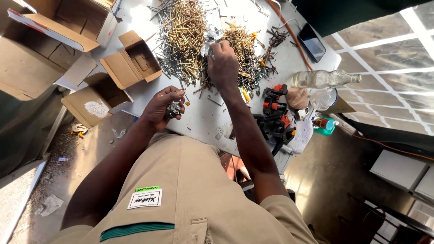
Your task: Sorting through a pile of mixed nails, staples, and screws on a workbench.
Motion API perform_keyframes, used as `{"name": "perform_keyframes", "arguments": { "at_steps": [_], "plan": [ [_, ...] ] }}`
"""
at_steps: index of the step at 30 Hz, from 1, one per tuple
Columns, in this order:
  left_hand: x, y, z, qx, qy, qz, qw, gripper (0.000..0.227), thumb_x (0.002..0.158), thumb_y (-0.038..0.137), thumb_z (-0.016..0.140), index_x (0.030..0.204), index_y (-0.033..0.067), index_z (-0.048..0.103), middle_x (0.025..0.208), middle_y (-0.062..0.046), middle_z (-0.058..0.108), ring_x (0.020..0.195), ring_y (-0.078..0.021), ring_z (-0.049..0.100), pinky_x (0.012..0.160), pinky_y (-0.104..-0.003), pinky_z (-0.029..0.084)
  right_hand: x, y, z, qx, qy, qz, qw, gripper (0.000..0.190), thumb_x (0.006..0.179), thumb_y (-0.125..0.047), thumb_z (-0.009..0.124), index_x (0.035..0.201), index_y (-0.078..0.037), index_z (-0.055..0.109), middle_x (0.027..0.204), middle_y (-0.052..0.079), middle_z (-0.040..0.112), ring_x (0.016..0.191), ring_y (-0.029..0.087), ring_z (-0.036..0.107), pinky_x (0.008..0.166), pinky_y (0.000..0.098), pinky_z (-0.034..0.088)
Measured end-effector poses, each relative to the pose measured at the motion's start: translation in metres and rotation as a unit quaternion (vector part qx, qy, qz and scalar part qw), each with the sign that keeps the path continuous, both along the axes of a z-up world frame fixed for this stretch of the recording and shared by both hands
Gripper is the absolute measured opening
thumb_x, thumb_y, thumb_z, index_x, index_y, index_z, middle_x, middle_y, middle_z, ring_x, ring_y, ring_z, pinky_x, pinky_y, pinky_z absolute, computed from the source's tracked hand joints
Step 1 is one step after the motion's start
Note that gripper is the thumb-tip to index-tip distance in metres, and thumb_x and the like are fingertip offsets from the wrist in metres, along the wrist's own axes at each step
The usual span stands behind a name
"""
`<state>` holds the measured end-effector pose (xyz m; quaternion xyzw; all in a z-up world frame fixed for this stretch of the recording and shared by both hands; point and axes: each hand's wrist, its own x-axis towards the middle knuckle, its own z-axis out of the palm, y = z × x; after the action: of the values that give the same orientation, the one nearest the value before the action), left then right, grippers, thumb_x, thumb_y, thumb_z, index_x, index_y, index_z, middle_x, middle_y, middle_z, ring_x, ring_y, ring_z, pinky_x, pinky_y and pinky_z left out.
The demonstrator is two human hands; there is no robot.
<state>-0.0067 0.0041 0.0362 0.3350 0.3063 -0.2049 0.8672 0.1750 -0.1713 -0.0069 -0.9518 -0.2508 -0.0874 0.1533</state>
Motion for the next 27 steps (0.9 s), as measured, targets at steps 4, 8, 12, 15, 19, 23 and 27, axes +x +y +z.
{"name": "perform_keyframes", "arguments": {
  "at_steps": [4, 8, 12, 15, 19, 23, 27],
  "plan": [
    [-0.004, 0.002, -0.011, -0.004, 0.005, 0.013, 1.0, 0.024, 0.085, 0.025, 0.077, 0.087, 0.0161, 0.055, 0.078, -0.005, 0.061, 0.06, -0.0179, 0.062, 0.044, -0.027, 0.042, -0.016, -0.006, -0.007, 0.036, 0.002, 0.028, 0.999, 0.025, 0.081, -0.004, 0.085, 0.091, -0.009, 0.063, 0.088, 0.005, 0.062, 0.067, 0.016, 0.059, 0.05, 0.0229, 0.053],
    [-0.005, -0.001, -0.021, -0.024, -0.048, 0.055, 0.997, 0.026, 0.092, 0.025, 0.08, 0.09, 0.0061, 0.063, 0.072, -0.01, 0.06, 0.064, -0.0234, 0.075, 0.044, -0.029, 0.064, -0.036, -0.009, 0.011, 0.273, 0.143, -0.042, 0.95, 0.017, 0.084, -0.012, 0.083, 0.098, -0.018, 0.076, 0.091, 0.003, 0.071, 0.068, 0.017, 0.067, 0.056, 0.0288, 0.052],
    [-0.002, -0.003, -0.015, -0.021, -0.034, 0.039, 0.998, 0.025, 0.092, 0.024, 0.08, 0.091, 0.006, 0.063, 0.072, -0.01, 0.059, 0.065, -0.0224, 0.075, 0.046, -0.029, 0.064, -0.048, -0.015, 0.025, 0.565, 0.291, -0.128, 0.761, 0.01, 0.091, -0.014, 0.075, 0.099, -0.009, 0.073, 0.087, 0.006, 0.071, 0.048, 0.004, 0.048, 0.037, 0.0193, 0.033],
    [0.0, -0.005, -0.015, -0.023, -0.037, 0.035, 0.998, 0.025, 0.091, 0.025, 0.081, 0.091, 0.0068, 0.063, 0.072, -0.009, 0.06, 0.065, -0.0213, 0.075, 0.045, -0.028, 0.064, -0.042, -0.031, 0.016, 0.671, 0.401, -0.119, 0.612, 0.017, 0.087, -0.017, 0.055, 0.103, -0.011, 0.055, 0.087, 0.013, 0.066, 0.054, 0.012, 0.056, 0.038, 0.0206, 0.033],
    [0.003, -0.004, -0.013, -0.013, -0.04, 0.029, 0.999, 0.025, 0.091, 0.025, 0.08, 0.091, 0.0064, 0.063, 0.072, -0.009, 0.059, 0.065, -0.0216, 0.075, 0.046, -0.029, 0.064, -0.044, -0.03, 0.016, 0.619, 0.354, -0.117, 0.691, 0.022, 0.079, -0.008, 0.056, 0.101, -0.006, 0.056, 0.068, 0.008, 0.053, 0.046, 0.01, 0.049, 0.035, 0.0201, 0.029],
    [0.003, -0.007, -0.016, -0.007, -0.049, 0.024, 0.998, 0.025, 0.091, 0.025, 0.08, 0.09, 0.0061, 0.063, 0.072, -0.009, 0.06, 0.064, -0.0216, 0.074, 0.045, -0.029, 0.064, -0.052, -0.021, 0.023, 0.256, 0.185, -0.079, 0.945, 0.02, 0.088, -0.026, 0.082, 0.102, -0.016, 0.072, 0.066, 0.008, 0.065, 0.057, 0.022, 0.063, 0.051, 0.0313, 0.046],
    [-0.003, -0.006, -0.014, -0.012, -0.043, 0.034, 0.998, 0.026, 0.09, 0.024, 0.08, 0.091, 0.0054, 0.062, 0.072, -0.01, 0.059, 0.064, -0.0223, 0.074, 0.045, -0.03, 0.063, -0.055, -0.025, -0.007, 0.216, 0.141, -0.096, 0.961, 0.012, 0.083, -0.021, 0.085, 0.09, -0.023, 0.074, 0.062, 0.003, 0.066, 0.058, 0.022, 0.066, 0.059, 0.0329, 0.05]
  ]
}}
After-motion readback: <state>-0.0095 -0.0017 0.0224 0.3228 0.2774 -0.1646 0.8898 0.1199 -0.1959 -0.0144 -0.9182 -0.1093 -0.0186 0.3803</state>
